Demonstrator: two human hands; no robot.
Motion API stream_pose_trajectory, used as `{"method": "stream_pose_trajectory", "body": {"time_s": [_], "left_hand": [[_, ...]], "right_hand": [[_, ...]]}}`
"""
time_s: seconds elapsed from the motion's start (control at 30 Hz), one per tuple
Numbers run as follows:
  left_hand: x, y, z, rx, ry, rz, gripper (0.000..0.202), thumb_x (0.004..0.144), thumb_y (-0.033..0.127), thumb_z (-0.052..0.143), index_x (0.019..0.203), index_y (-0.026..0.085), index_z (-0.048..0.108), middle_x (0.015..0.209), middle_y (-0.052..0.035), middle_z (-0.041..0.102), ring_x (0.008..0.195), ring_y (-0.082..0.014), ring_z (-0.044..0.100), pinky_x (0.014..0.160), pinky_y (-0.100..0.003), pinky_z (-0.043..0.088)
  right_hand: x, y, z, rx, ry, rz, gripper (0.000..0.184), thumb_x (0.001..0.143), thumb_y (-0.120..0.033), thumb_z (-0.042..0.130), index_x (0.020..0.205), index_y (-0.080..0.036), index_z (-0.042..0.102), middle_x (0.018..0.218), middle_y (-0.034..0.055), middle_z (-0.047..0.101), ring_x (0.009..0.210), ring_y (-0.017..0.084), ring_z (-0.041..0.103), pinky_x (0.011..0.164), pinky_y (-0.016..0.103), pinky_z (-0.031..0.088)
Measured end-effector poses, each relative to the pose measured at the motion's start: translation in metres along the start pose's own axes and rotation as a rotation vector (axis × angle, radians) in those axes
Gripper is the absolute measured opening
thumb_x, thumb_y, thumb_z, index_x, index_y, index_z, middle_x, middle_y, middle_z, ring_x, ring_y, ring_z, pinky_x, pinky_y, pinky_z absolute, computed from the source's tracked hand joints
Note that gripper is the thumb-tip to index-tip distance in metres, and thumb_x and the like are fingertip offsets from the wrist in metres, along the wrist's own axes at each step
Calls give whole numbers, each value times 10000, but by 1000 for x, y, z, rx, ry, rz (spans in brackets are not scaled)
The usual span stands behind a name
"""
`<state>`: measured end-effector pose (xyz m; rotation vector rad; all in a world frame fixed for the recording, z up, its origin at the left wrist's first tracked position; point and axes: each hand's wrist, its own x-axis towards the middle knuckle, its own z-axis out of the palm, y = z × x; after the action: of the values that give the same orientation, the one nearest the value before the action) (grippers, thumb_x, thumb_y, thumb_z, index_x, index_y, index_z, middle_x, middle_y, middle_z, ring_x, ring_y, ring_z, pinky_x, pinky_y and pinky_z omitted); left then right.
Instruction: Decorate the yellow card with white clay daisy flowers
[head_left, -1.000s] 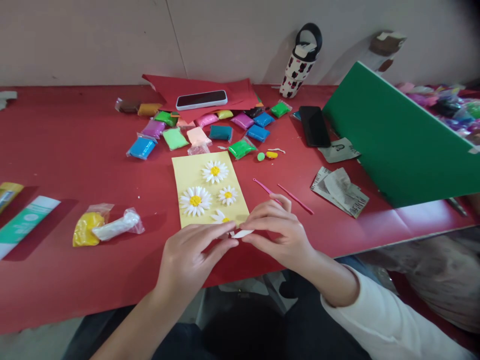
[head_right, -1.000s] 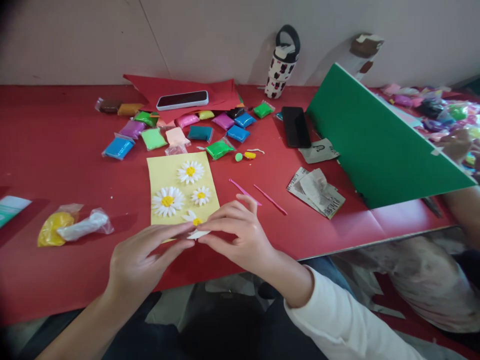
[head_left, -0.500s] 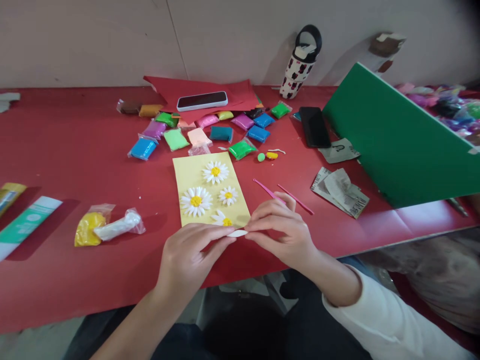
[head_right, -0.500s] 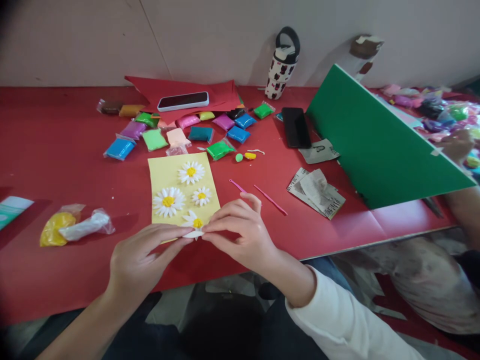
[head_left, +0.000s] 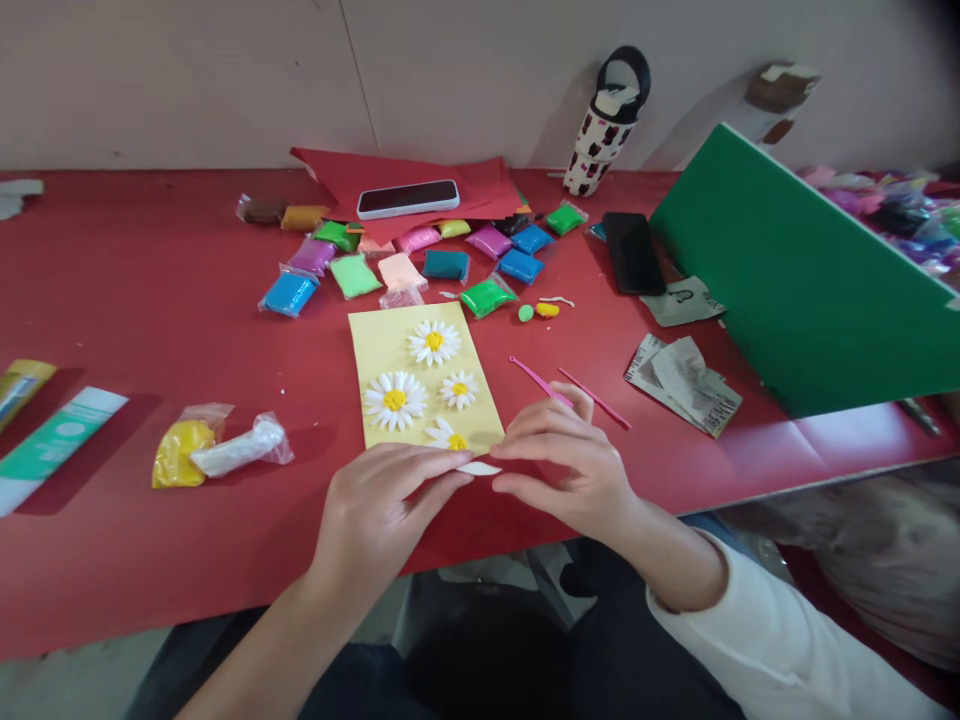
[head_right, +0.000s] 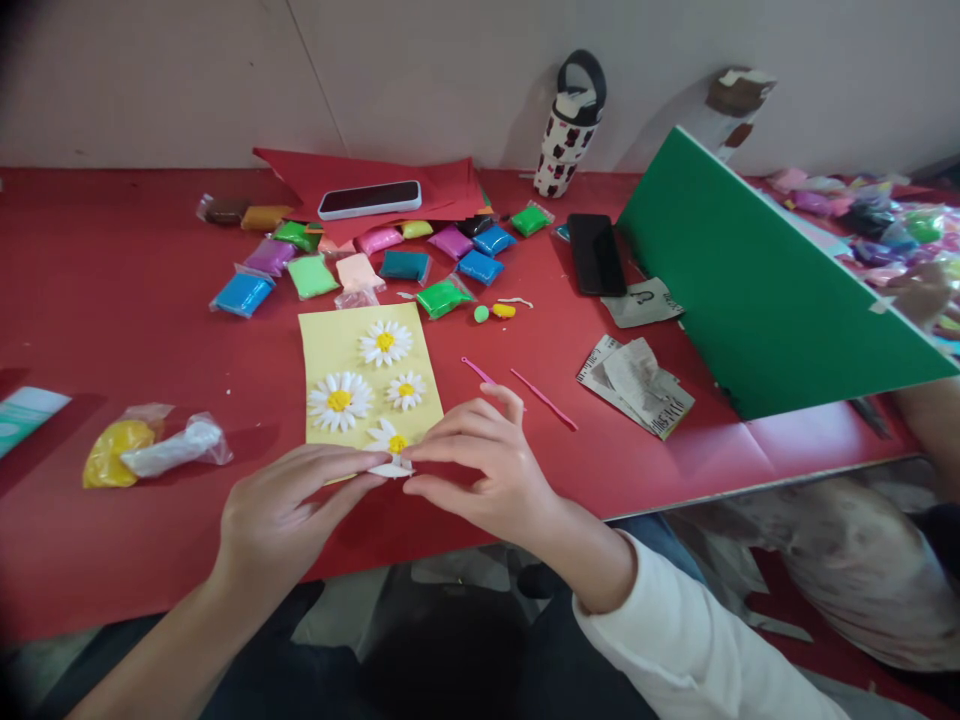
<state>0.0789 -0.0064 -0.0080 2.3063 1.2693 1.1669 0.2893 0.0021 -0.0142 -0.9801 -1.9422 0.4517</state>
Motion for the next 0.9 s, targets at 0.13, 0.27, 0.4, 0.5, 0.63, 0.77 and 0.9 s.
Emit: {"method": "stream_pose_trajectory", "body": {"time_s": [0.13, 0.27, 0.4, 0.5, 0.63, 0.77, 0.9], "left_hand": [[0, 1, -1, -8, -14, -33, 70, 887, 311, 644, 898, 279, 706, 846, 48, 774, 736, -136, 730, 685, -254, 580], [0, 1, -2, -5, -24, -22, 85, 896, 317, 632, 897, 278, 706, 849, 46, 775, 740, -134, 729, 692, -255, 581], [0, 0, -2, -5, -32, -17, 63, 886, 292, 649, 904, 262, 701, 863, 48, 774, 763, -116, 724, 717, -233, 569], [-1, 0, -2, -7, -35, -22, 52, 878, 276, 660, 900, 252, 702, 864, 47, 773, 775, -115, 724, 725, -228, 568], [-2, -1, -2, -9, -27, -19, 54, 876, 278, 662, 896, 253, 705, 858, 37, 774, 764, -129, 728, 713, -248, 578], [-3, -1, -2, -10, -22, -17, 45, 870, 281, 668, 892, 259, 701, 857, 34, 775, 760, -142, 731, 695, -261, 583], [-1, -1, -2, -7, -12, -6, 43, 865, 280, 675, 888, 257, 702, 844, 38, 774, 743, -134, 731, 689, -249, 584]], "right_hand": [[0, -1, -1, -11, -6, 25, 50, 812, -315, 738, 858, -297, 727, 834, -35, 729, 780, 148, 664, 1078, 450, 274], [0, -1, -1, -23, -16, 10, 63, 846, -266, 697, 804, -300, 728, 810, -40, 720, 777, 141, 660, 1074, 439, 282], [1, 0, -2, -30, -1, 3, 27, 820, -282, 732, 847, -281, 731, 824, -22, 724, 775, 150, 665, 1041, 435, 309], [1, 0, -3, -38, -3, 0, 17, 816, -284, 738, 821, -272, 727, 814, -24, 720, 768, 145, 662, 1030, 436, 307], [1, 0, -3, -60, -10, -12, 75, 850, -293, 697, 779, -290, 720, 794, -34, 720, 763, 148, 659, 1023, 445, 301], [1, 0, -4, -57, -26, -23, 81, 859, -277, 689, 783, -291, 714, 814, -37, 725, 775, 146, 664, 1033, 438, 296], [1, -1, -5, -57, -6, -28, 73, 867, -232, 664, 872, -286, 713, 859, -30, 731, 792, 146, 670, 1025, 427, 315]]}}
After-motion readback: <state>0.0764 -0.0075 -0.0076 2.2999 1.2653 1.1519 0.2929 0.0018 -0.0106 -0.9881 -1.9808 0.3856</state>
